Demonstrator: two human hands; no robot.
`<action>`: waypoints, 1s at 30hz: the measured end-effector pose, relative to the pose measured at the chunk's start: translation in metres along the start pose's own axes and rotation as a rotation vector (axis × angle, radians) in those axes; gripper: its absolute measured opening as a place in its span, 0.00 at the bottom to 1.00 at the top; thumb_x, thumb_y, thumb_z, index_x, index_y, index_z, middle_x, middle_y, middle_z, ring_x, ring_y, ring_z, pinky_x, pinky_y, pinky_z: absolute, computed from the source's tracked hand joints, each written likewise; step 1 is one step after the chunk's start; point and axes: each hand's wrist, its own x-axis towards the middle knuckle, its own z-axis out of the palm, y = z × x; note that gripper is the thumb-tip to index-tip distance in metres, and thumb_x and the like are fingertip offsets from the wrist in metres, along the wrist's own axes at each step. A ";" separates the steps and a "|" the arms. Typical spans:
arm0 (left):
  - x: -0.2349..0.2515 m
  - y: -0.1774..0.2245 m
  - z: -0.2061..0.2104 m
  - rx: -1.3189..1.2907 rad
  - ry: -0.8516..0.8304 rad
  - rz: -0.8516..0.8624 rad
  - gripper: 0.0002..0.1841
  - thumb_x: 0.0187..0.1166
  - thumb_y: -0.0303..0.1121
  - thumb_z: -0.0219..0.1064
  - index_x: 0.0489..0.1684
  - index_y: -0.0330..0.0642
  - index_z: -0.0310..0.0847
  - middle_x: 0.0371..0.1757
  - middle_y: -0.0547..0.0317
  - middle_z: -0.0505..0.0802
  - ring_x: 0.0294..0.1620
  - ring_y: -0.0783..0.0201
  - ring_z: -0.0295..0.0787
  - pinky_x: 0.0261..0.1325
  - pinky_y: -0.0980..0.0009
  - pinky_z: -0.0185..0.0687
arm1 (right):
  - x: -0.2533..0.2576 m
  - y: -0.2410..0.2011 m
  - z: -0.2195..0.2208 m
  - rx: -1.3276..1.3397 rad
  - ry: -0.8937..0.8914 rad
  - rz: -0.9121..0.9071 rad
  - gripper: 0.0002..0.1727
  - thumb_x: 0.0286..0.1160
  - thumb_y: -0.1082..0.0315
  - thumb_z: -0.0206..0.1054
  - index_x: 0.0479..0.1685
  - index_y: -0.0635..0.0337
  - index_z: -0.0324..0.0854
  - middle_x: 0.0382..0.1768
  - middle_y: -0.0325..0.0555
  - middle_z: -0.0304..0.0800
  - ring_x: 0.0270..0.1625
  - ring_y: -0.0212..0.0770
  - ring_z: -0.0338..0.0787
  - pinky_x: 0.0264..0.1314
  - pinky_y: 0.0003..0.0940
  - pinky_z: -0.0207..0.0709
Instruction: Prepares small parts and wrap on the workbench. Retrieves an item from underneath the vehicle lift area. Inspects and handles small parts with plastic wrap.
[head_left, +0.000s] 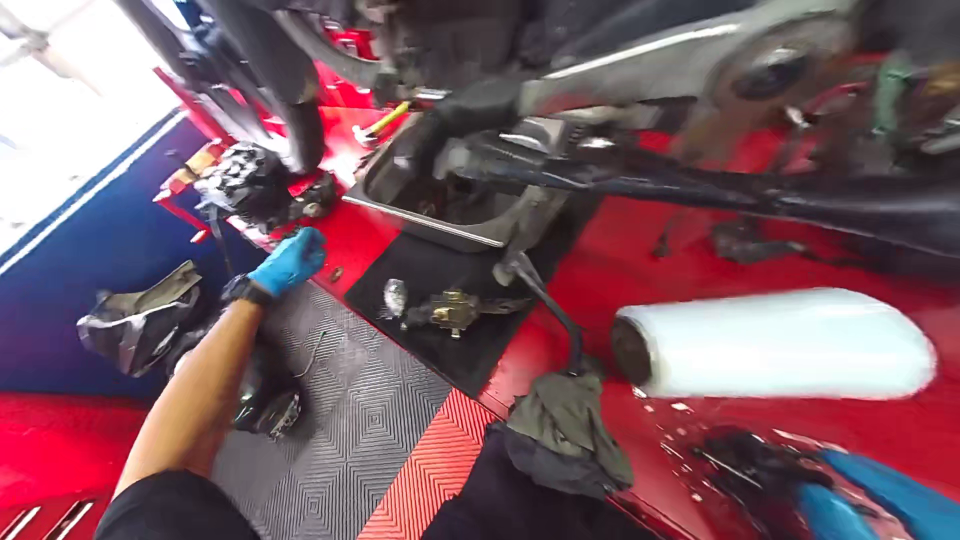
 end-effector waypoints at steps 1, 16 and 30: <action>-0.012 0.020 -0.003 0.002 -0.009 0.026 0.24 0.84 0.35 0.64 0.76 0.35 0.70 0.59 0.37 0.89 0.60 0.44 0.90 0.67 0.42 0.82 | 0.000 -0.002 -0.001 -0.004 0.000 0.001 0.23 0.85 0.56 0.64 0.61 0.71 0.85 0.61 0.70 0.88 0.69 0.58 0.86 0.75 0.47 0.76; -0.117 0.387 0.058 -0.073 -0.177 1.365 0.14 0.82 0.33 0.59 0.60 0.36 0.79 0.43 0.50 0.92 0.47 0.52 0.91 0.54 0.52 0.88 | -0.061 -0.001 -0.053 -0.089 0.003 0.162 0.18 0.79 0.51 0.67 0.55 0.50 0.93 0.61 0.44 0.93 0.67 0.44 0.88 0.70 0.47 0.81; -0.101 0.501 0.150 0.287 -0.372 1.103 0.18 0.82 0.27 0.58 0.69 0.32 0.74 0.58 0.34 0.88 0.63 0.34 0.85 0.64 0.39 0.79 | -0.052 0.014 -0.054 -0.280 -0.250 0.051 0.09 0.78 0.71 0.66 0.45 0.59 0.92 0.50 0.55 0.92 0.56 0.59 0.90 0.58 0.54 0.84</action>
